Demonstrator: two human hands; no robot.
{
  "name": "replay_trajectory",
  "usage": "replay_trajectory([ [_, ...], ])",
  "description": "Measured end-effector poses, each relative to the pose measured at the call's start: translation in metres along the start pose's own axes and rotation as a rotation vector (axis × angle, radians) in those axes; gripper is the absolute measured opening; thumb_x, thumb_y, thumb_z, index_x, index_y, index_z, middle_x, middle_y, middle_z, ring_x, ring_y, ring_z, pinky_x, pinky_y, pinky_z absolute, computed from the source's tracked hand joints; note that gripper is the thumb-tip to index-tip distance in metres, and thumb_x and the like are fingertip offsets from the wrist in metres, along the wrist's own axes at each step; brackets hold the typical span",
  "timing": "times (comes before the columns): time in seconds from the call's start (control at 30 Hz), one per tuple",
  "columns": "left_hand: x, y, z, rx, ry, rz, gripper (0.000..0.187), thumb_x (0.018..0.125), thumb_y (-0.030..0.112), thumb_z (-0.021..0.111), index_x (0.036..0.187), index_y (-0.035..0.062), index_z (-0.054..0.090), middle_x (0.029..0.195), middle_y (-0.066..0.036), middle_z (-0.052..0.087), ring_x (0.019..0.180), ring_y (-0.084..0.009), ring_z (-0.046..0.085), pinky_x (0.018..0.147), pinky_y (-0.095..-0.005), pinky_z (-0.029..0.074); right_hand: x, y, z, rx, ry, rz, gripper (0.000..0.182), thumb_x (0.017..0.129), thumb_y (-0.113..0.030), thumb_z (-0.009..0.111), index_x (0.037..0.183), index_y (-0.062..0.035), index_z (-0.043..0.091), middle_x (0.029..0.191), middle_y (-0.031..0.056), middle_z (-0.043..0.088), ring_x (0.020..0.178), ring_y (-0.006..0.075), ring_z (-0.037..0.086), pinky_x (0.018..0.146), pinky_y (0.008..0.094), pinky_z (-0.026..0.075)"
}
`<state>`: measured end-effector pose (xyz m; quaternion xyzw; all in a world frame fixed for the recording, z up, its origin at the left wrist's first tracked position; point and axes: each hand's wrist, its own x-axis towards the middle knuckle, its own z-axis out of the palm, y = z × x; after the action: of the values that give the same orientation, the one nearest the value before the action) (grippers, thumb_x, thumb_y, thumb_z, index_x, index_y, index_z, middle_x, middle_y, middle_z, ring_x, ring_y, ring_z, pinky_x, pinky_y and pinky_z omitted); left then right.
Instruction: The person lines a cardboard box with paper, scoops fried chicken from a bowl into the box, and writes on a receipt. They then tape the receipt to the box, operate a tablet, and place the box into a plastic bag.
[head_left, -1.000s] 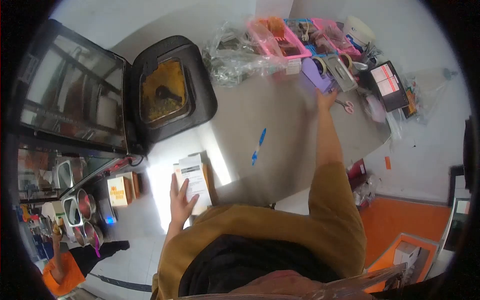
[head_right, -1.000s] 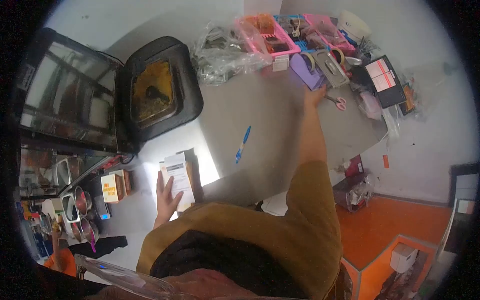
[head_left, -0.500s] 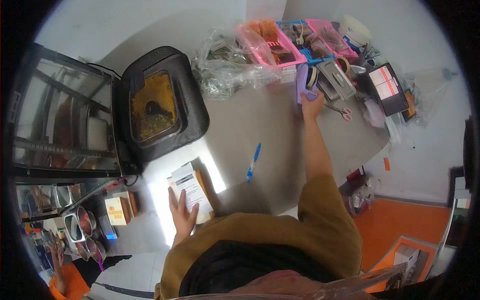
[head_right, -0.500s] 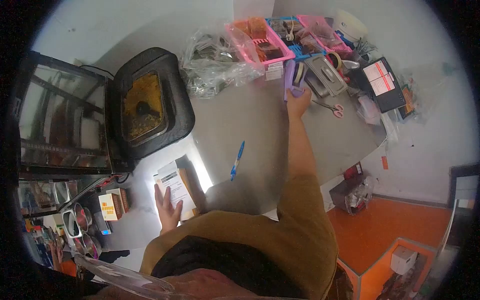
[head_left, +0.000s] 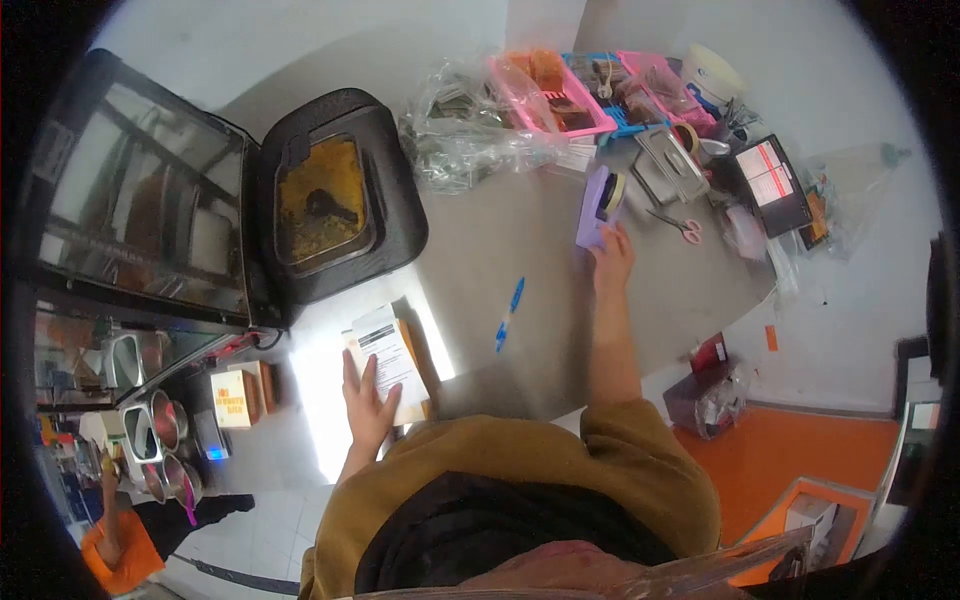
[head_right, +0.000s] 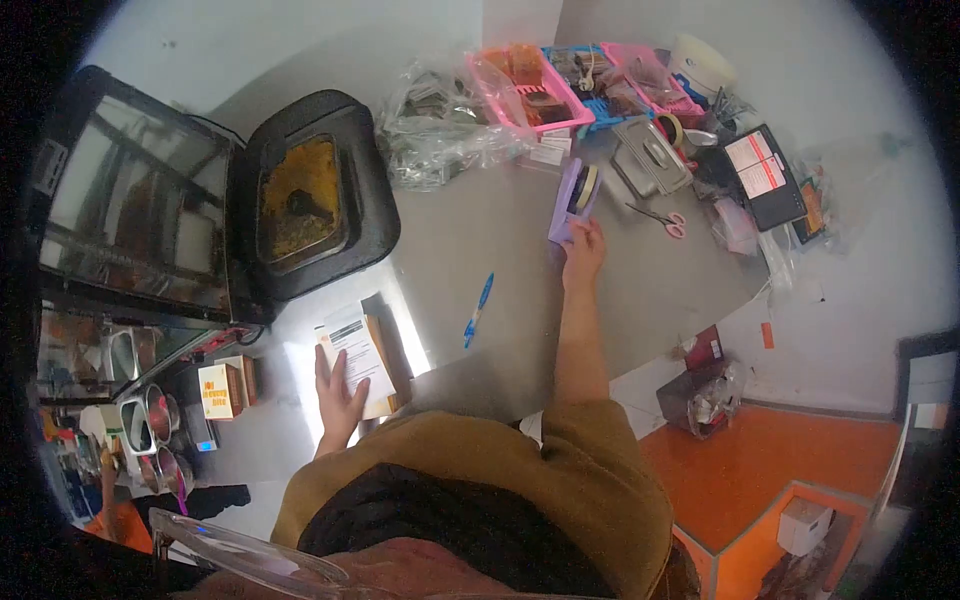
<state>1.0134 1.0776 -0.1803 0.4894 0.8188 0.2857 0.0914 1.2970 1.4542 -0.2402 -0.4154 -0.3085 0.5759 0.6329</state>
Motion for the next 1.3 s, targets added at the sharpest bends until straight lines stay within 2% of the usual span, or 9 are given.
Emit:
replay_trajectory([
  [0.17,-0.001,0.005,-0.005,0.029,-0.005,0.001,0.06,0.077,0.021,0.069,0.13,0.0084,0.046,0.145,-0.023,0.018,0.12,-0.0389,0.038,0.091,-0.0396,0.042,0.0,0.021,-0.01,-0.145,-0.023,-0.197,0.011,0.083,-0.01,0.062,0.086,0.0009,0.064,0.139,0.0046,0.029,0.105,0.0171,0.051,0.072,0.034,0.047],
  [0.5,-0.003,-0.002,-0.002,0.058,0.028,0.014,0.059,0.076,0.024,0.07,0.129,0.0108,0.048,0.145,-0.022,0.019,0.119,-0.0372,0.039,0.084,-0.0374,0.047,0.0,0.013,-0.002,0.122,0.047,-0.067,0.012,0.079,-0.006,0.059,0.072,0.0037,0.056,0.134,0.0053,0.036,0.095,0.0159,0.054,0.066,0.0298,0.046],
  [0.7,-0.003,-0.003,-0.004,0.03,0.022,0.017,0.059,0.075,0.026,0.07,0.129,0.0111,0.05,0.145,-0.023,0.018,0.12,-0.039,0.037,0.093,-0.0414,0.041,0.004,0.015,-0.012,-0.551,0.059,-0.236,0.012,0.077,-0.003,0.057,0.076,0.0088,0.058,0.099,0.0063,0.061,0.068,0.0135,0.058,0.056,0.0235,0.046],
  [0.8,-0.006,-0.014,0.001,-0.001,0.033,0.042,0.058,0.074,0.028,0.071,0.127,0.0133,0.052,0.145,-0.025,0.017,0.122,-0.0412,0.034,0.099,-0.0453,0.035,0.022,0.018,-0.027,-0.462,0.189,-0.116,0.012,0.08,-0.004,0.058,0.079,0.0085,0.06,0.093,0.0102,0.063,0.064,0.0142,0.058,0.057,0.0247,0.049],
  [0.9,-0.006,-0.017,-0.002,-0.053,0.029,0.062,0.057,0.073,0.026,0.071,0.126,0.0153,0.052,0.146,-0.024,0.015,0.125,-0.0416,0.031,0.101,-0.0463,0.032,-0.012,-0.011,-0.016,-0.92,0.141,-0.133,0.009,0.085,-0.003,0.055,0.085,0.005,0.059,0.092,0.0129,0.062,0.064,0.0158,0.058,0.057,0.0287,0.052],
  [1.0,-0.01,-0.027,0.001,-0.145,0.029,0.072,0.059,0.072,0.021,0.071,0.127,0.0157,0.05,0.146,-0.024,0.013,0.128,-0.0413,0.027,0.103,-0.0458,0.03,-0.082,-0.016,0.036,-0.378,-0.374,-0.146,0.006,0.088,-0.007,0.054,0.087,-0.0019,0.057,0.081,0.0058,0.06,0.07,0.0143,0.058,0.056,0.0254,0.051],
  [1.13,-0.011,-0.032,0.002,-0.244,0.003,0.061,0.061,0.071,0.014,0.071,0.127,0.0129,0.049,0.146,-0.024,0.011,0.133,-0.0408,0.021,0.105,-0.0442,0.028,-0.196,-0.031,0.121,-0.739,-1.061,0.387,0.013,0.092,-0.014,0.049,0.089,-0.0033,0.056,0.073,0.0017,0.057,0.064,0.009,0.055,0.054,0.0244,0.046],
  [1.2,-0.013,-0.041,0.011,-0.38,0.025,0.063,0.059,0.07,0.016,0.071,0.126,0.013,0.051,0.147,-0.024,0.011,0.132,-0.0414,0.021,0.104,-0.0441,0.029,-0.221,-0.009,0.141,-0.863,-1.391,0.129,0.021,0.09,-0.02,0.053,0.085,-0.0007,0.06,0.069,0.0069,0.06,0.061,0.0153,0.057,0.057,0.0285,0.047],
  [1.3,-0.015,-0.03,0.001,-0.401,0.023,0.071,0.059,0.069,0.014,0.072,0.124,0.0096,0.051,0.147,-0.025,0.011,0.133,-0.041,0.021,0.103,-0.0432,0.031,-0.247,0.01,0.16,-1.131,-1.482,-0.095,0.027,0.087,-0.025,0.057,0.08,0.0013,0.061,0.069,0.0141,0.062,0.06,0.0244,0.057,0.061,0.0331,0.047],
])
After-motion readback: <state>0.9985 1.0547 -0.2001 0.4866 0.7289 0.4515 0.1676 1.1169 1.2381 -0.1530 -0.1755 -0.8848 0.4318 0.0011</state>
